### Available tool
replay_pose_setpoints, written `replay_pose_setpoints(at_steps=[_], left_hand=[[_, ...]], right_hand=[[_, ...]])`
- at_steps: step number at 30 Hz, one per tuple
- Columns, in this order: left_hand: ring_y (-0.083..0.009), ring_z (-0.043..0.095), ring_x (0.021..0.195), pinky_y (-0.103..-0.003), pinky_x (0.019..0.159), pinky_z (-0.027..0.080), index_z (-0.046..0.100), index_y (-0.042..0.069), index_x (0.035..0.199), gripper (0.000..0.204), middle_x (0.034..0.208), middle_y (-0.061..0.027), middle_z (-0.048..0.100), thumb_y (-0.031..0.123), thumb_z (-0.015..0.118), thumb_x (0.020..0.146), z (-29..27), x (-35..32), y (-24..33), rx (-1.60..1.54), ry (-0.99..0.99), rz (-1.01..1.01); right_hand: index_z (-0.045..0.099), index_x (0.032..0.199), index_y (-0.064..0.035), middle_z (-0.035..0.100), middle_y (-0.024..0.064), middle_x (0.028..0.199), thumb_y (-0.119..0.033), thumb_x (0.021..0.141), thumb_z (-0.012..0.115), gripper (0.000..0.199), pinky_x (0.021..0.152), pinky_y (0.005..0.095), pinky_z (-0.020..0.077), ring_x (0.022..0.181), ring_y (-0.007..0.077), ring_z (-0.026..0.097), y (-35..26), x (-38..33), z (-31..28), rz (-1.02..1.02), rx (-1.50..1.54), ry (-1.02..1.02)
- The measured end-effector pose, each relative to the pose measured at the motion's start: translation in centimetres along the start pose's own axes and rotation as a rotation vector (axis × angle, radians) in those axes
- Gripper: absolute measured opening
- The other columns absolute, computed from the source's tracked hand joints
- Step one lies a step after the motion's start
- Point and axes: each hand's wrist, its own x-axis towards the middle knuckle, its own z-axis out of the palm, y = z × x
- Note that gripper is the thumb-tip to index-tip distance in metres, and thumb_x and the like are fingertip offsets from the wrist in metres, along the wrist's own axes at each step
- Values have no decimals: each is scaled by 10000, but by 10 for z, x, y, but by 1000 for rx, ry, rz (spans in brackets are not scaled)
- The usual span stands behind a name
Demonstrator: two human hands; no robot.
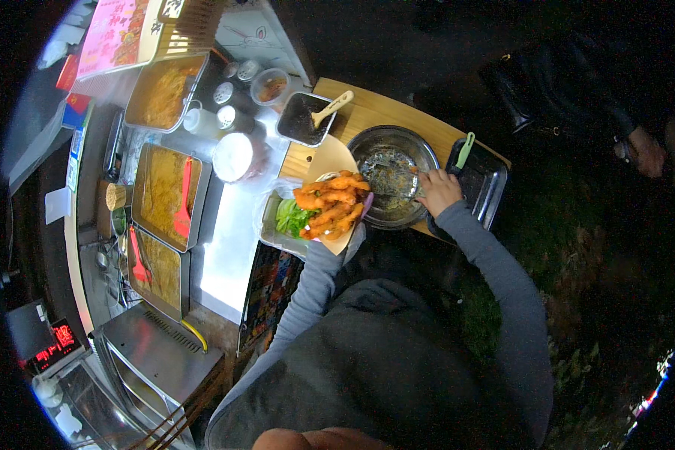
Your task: The person assembles a street food wrap by adding seasoned meat, lettuce, and fried items into a paper cone, then hands it to a customer. The person then uses a strainer to skim oil from a deep fryer.
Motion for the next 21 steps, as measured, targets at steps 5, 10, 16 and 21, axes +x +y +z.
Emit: replay_pose_setpoints(at_steps=[5, 10, 16, 21], left_hand=[[-292, 321, 1344, -544, 1133, 242, 314, 128, 1417, 475, 1455, -117, 335, 369, 332, 1007, -1, -8, 5, -324, 31, 2], [-329, 300, 1359, -569, 1138, 210, 304, 97, 1424, 574, 1470, -160, 316, 470, 289, 987, 2, -18, 6, -1421, 24, -87], [-373, 321, 1336, -618, 1105, 232, 339, 104, 1414, 623, 1444, -188, 343, 531, 290, 963, 13, -31, -9, -1234, 173, -184], [-385, 363, 1306, -640, 1073, 272, 339, 97, 1415, 633, 1431, -180, 366, 535, 301, 960, 13, -35, -4, -1130, 351, -280]], right_hand=[[482, 1332, -55, 539, 95, 1163, -302, 738, 759, 701, 965, 370, 342, 1138, 274, 460, -9, 9, -26, 5, 74, 10], [371, 1430, -82, 442, 126, 1384, -257, 844, 689, 689, 1014, 383, 392, 1211, 228, 475, -6, 49, -57, -4, 1105, -7], [509, 1286, 9, 606, 108, 1172, -215, 945, 574, 413, 934, 289, 457, 1063, 155, 579, -70, 114, -44, 34, 1982, -782], [562, 1158, 48, 648, 99, 1057, -201, 979, 509, 312, 794, 266, 526, 933, 137, 635, -71, 86, -56, 215, 1987, -700]])
